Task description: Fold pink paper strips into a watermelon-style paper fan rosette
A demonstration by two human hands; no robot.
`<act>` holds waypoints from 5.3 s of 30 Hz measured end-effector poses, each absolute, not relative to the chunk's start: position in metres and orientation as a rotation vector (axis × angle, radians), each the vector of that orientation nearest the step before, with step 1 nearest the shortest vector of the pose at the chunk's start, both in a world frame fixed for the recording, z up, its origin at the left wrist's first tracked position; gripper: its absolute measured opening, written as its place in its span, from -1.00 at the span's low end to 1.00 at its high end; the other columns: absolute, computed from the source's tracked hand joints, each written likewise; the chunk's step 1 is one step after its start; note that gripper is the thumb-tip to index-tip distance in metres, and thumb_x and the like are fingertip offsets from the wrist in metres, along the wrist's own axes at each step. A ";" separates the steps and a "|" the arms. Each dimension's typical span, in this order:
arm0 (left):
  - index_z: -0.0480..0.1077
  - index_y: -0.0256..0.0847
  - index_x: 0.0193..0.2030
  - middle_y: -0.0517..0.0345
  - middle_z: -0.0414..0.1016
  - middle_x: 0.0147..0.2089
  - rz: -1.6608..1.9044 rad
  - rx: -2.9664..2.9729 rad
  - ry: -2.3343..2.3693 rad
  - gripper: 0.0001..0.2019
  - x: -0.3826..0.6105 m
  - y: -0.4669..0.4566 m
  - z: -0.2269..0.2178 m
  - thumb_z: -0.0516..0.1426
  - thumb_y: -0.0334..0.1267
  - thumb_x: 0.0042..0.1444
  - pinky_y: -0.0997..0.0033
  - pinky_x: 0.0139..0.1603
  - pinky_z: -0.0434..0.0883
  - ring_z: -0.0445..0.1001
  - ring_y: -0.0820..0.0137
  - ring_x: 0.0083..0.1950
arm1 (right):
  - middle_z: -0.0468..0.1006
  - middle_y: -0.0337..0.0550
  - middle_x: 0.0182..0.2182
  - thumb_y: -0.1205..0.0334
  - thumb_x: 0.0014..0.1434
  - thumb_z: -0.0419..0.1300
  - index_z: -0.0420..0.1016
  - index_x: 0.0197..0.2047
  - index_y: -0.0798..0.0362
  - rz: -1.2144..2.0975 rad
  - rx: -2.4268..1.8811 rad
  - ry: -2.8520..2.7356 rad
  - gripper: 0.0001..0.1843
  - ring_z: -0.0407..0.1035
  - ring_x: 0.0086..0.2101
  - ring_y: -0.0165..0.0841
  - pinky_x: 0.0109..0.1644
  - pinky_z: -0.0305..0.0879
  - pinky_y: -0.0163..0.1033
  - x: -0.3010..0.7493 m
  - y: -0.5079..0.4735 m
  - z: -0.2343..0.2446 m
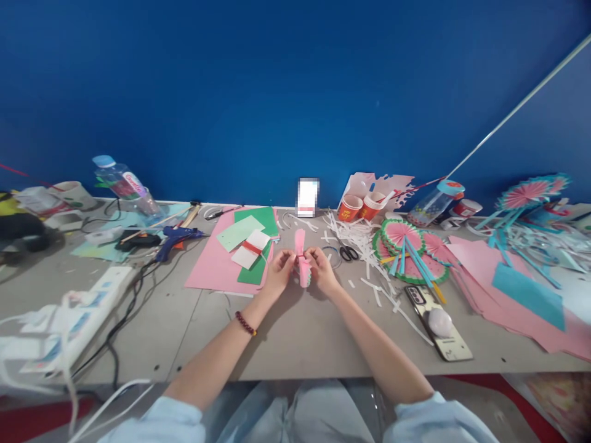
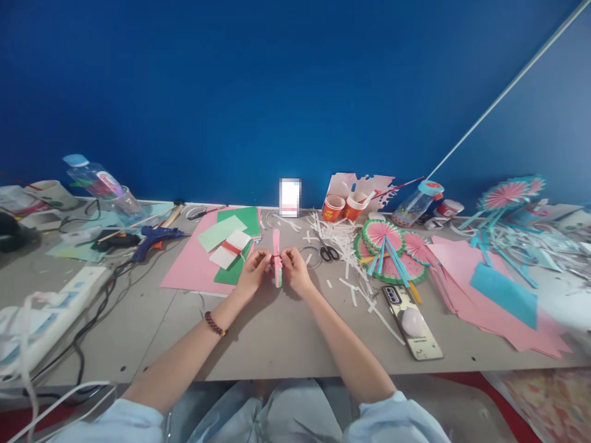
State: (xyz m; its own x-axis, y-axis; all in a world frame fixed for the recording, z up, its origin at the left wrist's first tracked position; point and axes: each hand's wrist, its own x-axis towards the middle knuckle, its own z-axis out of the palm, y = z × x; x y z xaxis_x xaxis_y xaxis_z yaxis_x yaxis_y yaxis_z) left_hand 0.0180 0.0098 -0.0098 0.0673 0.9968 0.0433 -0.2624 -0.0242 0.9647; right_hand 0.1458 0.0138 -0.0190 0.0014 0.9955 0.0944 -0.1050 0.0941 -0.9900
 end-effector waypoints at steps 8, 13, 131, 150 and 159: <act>0.35 -0.21 -0.24 0.15 0.48 -0.33 1.323 1.109 0.981 -0.69 0.023 0.005 -0.015 0.25 -0.08 -0.05 0.54 -0.46 0.35 0.46 0.45 -0.35 | 0.39 -0.25 -0.47 -0.14 0.05 0.14 0.27 -0.38 -0.03 1.047 -1.139 -1.236 -0.66 0.30 -0.49 -0.37 -0.41 0.28 -0.27 0.147 0.011 -0.027; 0.39 -0.22 -0.30 0.13 0.50 -0.32 1.361 1.171 1.063 -0.74 0.023 0.004 -0.015 0.28 -0.14 -0.08 0.48 -0.34 0.40 0.48 0.42 -0.32 | 0.41 -0.22 -0.40 -0.05 0.13 0.09 0.31 -0.33 0.00 0.973 -1.154 -1.285 -0.72 0.32 -0.42 -0.37 -0.35 0.26 -0.30 0.145 0.008 -0.032; 0.18 -0.20 -0.39 0.29 0.37 -0.42 1.123 1.177 0.768 -0.60 -0.002 0.012 0.011 0.35 -0.20 -0.17 0.48 -0.30 0.42 0.43 0.50 -0.36 | 0.57 -0.10 -0.27 0.33 0.24 0.04 0.50 -0.10 -0.01 0.370 -0.961 -1.997 -0.75 0.39 -0.25 -0.30 -0.14 0.35 -0.17 0.166 -0.005 0.005; 0.21 -0.19 -0.36 0.24 0.41 -0.41 1.235 1.355 0.934 -0.72 0.003 0.011 0.005 0.28 -0.24 -0.07 0.48 -0.34 0.31 0.42 0.47 -0.36 | 0.52 -0.06 -0.29 0.32 0.27 -0.01 0.47 -0.21 0.06 0.161 -1.182 -2.060 -0.78 0.30 -0.26 -0.26 -0.14 0.17 -0.16 0.165 -0.007 0.009; 0.29 -0.19 -0.34 0.22 0.45 -0.40 1.258 1.655 1.095 -0.86 0.003 0.009 0.002 0.19 -0.26 0.03 0.49 -0.38 0.33 0.44 0.46 -0.38 | 0.48 -0.07 -0.30 0.30 0.30 -0.08 0.40 -0.25 0.06 0.380 -1.320 -2.040 -0.76 0.31 -0.26 -0.28 -0.12 0.14 -0.21 0.161 -0.006 0.007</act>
